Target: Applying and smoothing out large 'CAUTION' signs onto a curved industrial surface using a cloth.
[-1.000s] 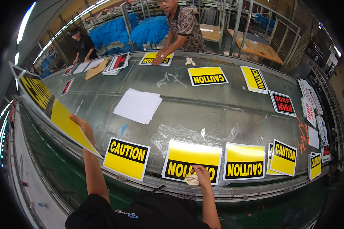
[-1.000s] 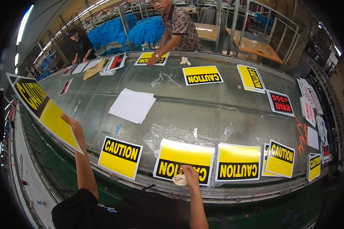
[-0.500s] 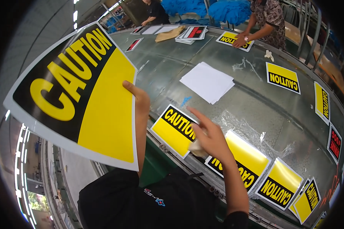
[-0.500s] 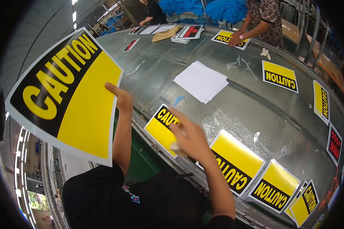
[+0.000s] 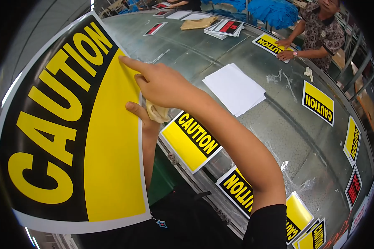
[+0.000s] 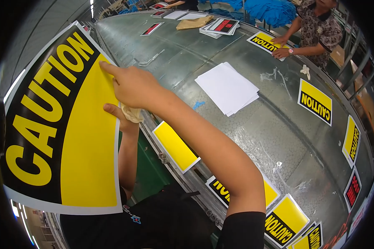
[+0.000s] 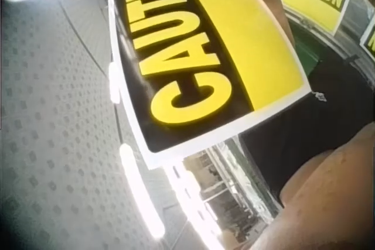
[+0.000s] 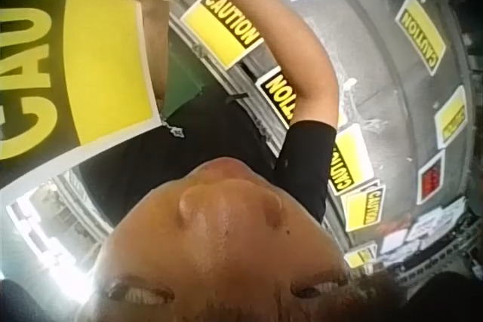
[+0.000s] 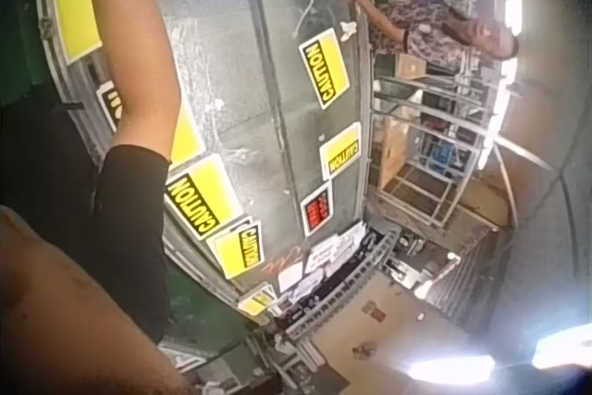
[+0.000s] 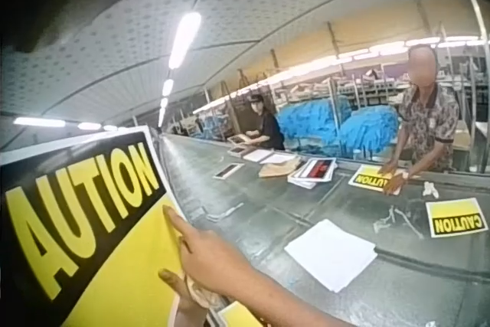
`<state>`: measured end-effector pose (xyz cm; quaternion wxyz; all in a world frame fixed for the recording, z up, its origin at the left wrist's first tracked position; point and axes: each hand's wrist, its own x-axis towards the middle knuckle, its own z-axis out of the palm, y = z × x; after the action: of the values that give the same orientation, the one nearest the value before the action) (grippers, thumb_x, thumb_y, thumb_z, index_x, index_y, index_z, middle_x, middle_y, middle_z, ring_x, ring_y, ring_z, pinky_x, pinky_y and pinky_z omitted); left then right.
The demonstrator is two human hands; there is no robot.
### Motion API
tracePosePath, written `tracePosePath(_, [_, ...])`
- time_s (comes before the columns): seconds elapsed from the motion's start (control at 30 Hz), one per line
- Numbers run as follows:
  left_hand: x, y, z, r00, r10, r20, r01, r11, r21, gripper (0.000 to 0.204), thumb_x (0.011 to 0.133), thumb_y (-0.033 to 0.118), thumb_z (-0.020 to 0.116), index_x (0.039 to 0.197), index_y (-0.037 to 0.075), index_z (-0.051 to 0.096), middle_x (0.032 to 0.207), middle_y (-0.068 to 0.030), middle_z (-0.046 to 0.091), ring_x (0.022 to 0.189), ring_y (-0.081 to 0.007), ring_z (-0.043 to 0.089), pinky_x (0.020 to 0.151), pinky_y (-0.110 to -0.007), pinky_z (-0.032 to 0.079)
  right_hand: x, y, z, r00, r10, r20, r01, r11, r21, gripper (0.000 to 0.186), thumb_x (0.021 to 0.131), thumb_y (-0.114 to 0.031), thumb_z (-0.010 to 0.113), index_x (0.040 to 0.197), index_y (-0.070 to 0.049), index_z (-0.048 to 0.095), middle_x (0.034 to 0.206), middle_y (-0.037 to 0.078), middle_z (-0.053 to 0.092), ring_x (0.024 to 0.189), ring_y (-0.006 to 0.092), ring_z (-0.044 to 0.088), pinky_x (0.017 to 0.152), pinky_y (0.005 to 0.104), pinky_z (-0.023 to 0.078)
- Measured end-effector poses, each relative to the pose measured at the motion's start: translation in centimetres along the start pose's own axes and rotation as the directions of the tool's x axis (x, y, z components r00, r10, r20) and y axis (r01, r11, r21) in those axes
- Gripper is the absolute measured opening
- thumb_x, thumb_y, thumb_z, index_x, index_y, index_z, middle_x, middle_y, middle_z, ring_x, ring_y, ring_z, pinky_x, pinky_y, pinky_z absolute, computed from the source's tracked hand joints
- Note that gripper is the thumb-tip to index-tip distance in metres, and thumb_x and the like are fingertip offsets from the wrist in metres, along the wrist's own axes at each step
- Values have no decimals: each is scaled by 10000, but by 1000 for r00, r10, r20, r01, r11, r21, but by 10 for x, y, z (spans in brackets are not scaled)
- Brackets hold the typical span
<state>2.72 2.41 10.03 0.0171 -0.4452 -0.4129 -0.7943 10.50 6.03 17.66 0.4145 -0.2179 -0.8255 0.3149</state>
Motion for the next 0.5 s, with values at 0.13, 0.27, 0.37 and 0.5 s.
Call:
tracePosePath(0.13, [15, -17, -16, 999, -32, -20, 32, 999, 41, 561, 988, 385, 357, 1345, -46, 324, 1344, -200, 423, 1194, -314, 454, 1013, -345, 346, 0, 11, 3, 998, 27, 49, -29, 998, 53, 503, 871, -122, 402, 1365, -218, 415, 925, 198, 644, 767, 337, 625, 748, 418, 486])
tracePosePath(0.27, [32, -17, -34, 998, -6, -65, 13, 994, 105, 555, 988, 374, 358, 1345, -49, 319, 1344, -201, 422, 1194, -314, 456, 1011, -344, 350, -7, -6, -3, 993, -24, 119, 14, 996, 83, 549, 827, -139, 474, 1366, -223, 414, 904, 164, 651, 806, 337, 628, 731, 416, 490])
tracePosePath(0.37, [47, -11, -43, 996, 17, -91, -5, 991, 133, 551, 988, 366, 359, 1346, -51, 316, 1343, -202, 422, 1194, -313, 457, 1010, -344, 352, -12, -6, 5, 992, -124, 20, 121, 984, 128, 496, 887, -118, 426, 1370, -230, 413, 769, 178, 631, 666, 303, 607, 686, 396, 484])
tracePosePath(0.5, [48, -15, -38, 996, -10, -94, 21, 993, 117, 545, 988, 354, 361, 1346, -54, 311, 1343, -202, 421, 1194, -313, 458, 1007, -343, 356, -22, -4, -4, 994, -113, -8, 113, 993, 43, 522, 864, -116, 449, 1373, -223, 405, 732, 194, 611, 644, 310, 601, 664, 410, 478])
